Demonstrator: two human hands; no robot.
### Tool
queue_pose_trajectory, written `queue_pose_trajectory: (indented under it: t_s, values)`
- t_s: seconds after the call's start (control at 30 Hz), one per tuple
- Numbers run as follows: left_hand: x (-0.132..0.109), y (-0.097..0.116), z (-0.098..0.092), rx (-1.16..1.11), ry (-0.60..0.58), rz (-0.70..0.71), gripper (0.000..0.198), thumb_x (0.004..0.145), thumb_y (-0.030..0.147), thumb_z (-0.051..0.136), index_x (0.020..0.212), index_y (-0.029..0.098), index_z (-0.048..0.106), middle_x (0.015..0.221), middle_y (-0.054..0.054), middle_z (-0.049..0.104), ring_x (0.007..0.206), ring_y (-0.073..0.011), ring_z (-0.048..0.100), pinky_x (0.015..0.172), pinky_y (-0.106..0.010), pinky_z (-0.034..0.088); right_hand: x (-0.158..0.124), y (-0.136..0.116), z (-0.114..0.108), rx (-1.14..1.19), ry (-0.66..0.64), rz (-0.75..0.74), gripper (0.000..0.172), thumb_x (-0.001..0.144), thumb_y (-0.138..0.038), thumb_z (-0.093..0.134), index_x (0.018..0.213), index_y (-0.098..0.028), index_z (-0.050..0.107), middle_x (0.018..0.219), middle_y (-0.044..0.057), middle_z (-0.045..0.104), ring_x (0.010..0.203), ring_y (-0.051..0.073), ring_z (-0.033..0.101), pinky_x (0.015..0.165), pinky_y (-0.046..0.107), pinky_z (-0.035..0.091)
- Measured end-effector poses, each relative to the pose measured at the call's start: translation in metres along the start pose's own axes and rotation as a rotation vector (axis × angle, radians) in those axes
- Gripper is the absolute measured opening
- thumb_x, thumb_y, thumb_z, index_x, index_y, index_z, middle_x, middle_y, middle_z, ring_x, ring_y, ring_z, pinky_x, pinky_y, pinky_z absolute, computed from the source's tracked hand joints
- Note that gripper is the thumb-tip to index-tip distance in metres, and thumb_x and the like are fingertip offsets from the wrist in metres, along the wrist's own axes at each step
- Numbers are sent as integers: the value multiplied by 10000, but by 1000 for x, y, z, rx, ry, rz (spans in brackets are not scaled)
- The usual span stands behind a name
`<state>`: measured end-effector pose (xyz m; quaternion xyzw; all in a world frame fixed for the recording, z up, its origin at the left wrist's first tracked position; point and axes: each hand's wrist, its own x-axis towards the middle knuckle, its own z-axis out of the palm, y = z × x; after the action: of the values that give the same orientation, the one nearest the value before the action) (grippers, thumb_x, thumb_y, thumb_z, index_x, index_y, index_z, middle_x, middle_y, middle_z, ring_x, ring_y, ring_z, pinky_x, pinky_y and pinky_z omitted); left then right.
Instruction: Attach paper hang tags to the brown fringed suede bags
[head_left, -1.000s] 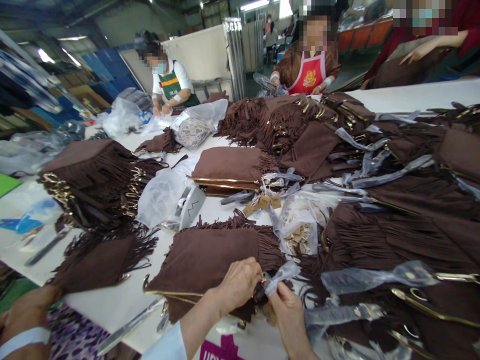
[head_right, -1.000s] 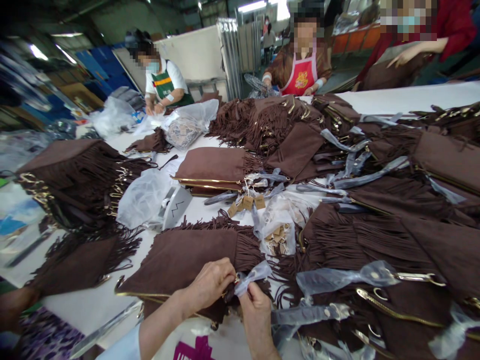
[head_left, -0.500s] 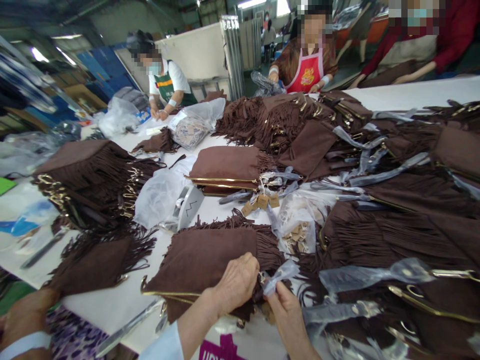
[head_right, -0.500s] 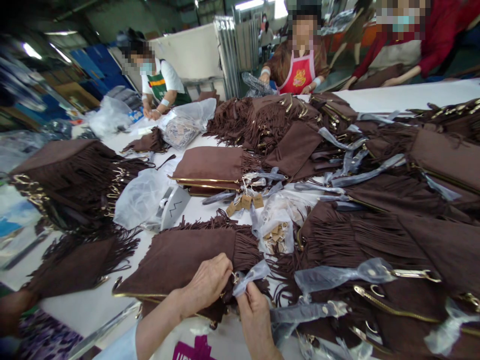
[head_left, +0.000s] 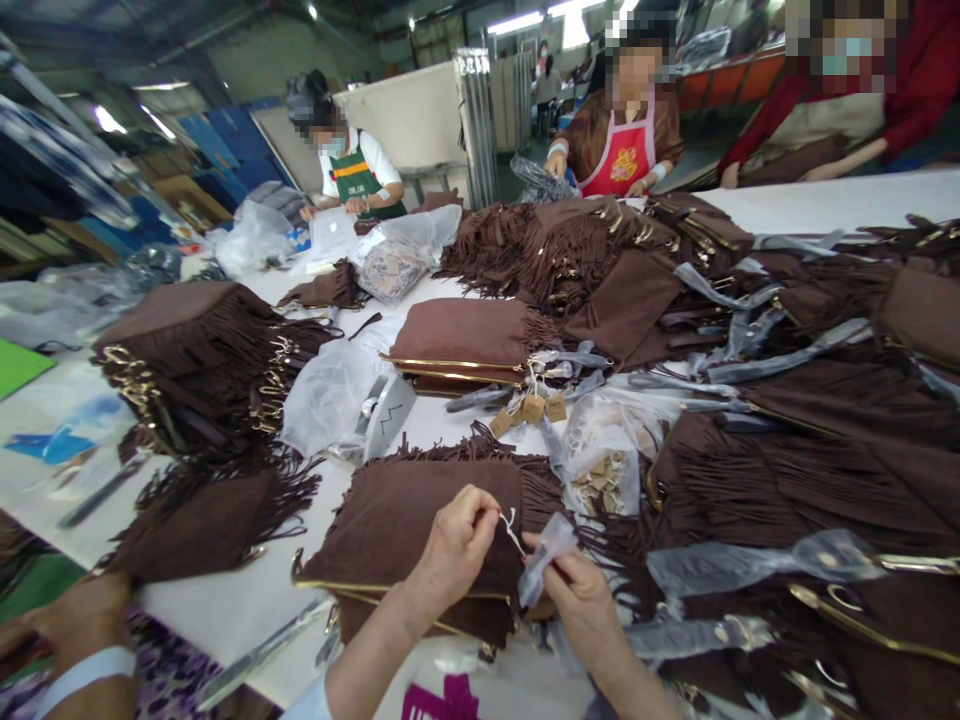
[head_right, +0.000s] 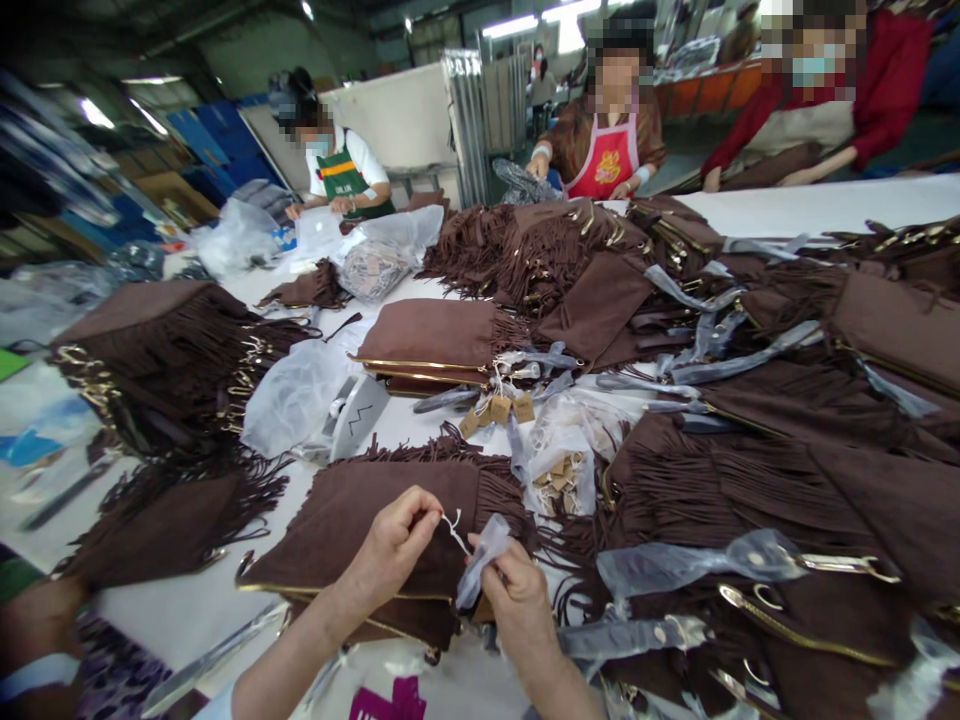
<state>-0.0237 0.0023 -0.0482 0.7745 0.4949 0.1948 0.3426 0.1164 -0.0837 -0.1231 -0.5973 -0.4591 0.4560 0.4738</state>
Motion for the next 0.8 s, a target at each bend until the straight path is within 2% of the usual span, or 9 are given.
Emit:
queue_pose_trajectory:
  t_s: [0.1, 0.27, 0.33, 0.4, 0.47, 0.53, 0.6, 0.67, 0.8]
  values:
    - [1, 3, -1, -16, 12, -9, 149, 803, 215, 383, 681, 184, 462, 665, 11, 504, 631, -108, 482, 612, -237, 390, 15, -6, 2, 46, -67, -55, 187, 770, -260, 529, 864, -215, 684, 841, 37, 635, 855, 195, 558, 773, 273, 424]
    - [1, -2, 0, -56, 36, -40, 144, 785, 226, 393, 676, 177, 473, 673, 6, 509, 659, -113, 489, 643, -255, 400, 22, -11, 5, 135, -67, -59, 179, 757, -237, 509, 695, -182, 667, 707, 8, 599, 686, 149, 529, 647, 226, 412]
    - [0, -6, 3, -168, 10, -162, 127, 768, 248, 400, 693, 174, 472, 680, 5, 515, 645, -111, 500, 598, -246, 416, 21, -12, 6, 159, -55, -10, 182, 753, -262, 517, 692, -174, 664, 699, 5, 599, 673, 147, 524, 628, 223, 406]
    - [-1, -8, 9, -396, -46, -352, 107, 726, 261, 431, 782, 175, 461, 688, 13, 527, 592, -103, 512, 499, -215, 413, 20, -12, 6, 177, -41, 44, 196, 754, -299, 524, 736, -170, 672, 694, 3, 602, 664, 146, 522, 614, 223, 403]
    - [-4, -7, 17, -651, -114, -490, 255, 666, 257, 487, 900, 178, 425, 693, 25, 544, 541, -95, 515, 429, -188, 390, 20, -11, 6, 186, -30, 70, 213, 747, -329, 539, 765, -168, 676, 687, 4, 605, 664, 151, 525, 618, 229, 406]
    - [-9, -5, 25, -786, -181, -537, 374, 606, 235, 543, 948, 177, 404, 679, 37, 549, 513, -88, 501, 409, -177, 371, 19, -10, 4, 188, -21, 78, 217, 736, -344, 550, 757, -169, 677, 679, 8, 604, 660, 157, 529, 614, 237, 413]
    - [-15, -1, 33, -761, -232, -531, 371, 552, 190, 581, 890, 170, 429, 639, 51, 539, 477, -69, 451, 404, -167, 332, 19, -10, -1, 189, -23, 71, 205, 719, -349, 568, 721, -172, 672, 680, 14, 604, 662, 165, 537, 610, 244, 421]
    - [-21, 2, 39, -636, -250, -470, 328, 512, 126, 589, 813, 162, 462, 614, 63, 523, 464, -51, 403, 423, -167, 303, 19, -13, -8, 185, -59, 49, 197, 716, -351, 577, 689, -176, 664, 686, 17, 608, 672, 167, 544, 625, 248, 425]
    - [-26, 6, 45, -484, -140, -312, 157, 608, 151, 543, 764, 154, 559, 592, 66, 484, 496, -55, 379, 478, -180, 299, 15, -24, -21, 149, -121, 19, 200, 728, -353, 577, 682, -181, 668, 700, 15, 621, 692, 162, 553, 659, 249, 420]
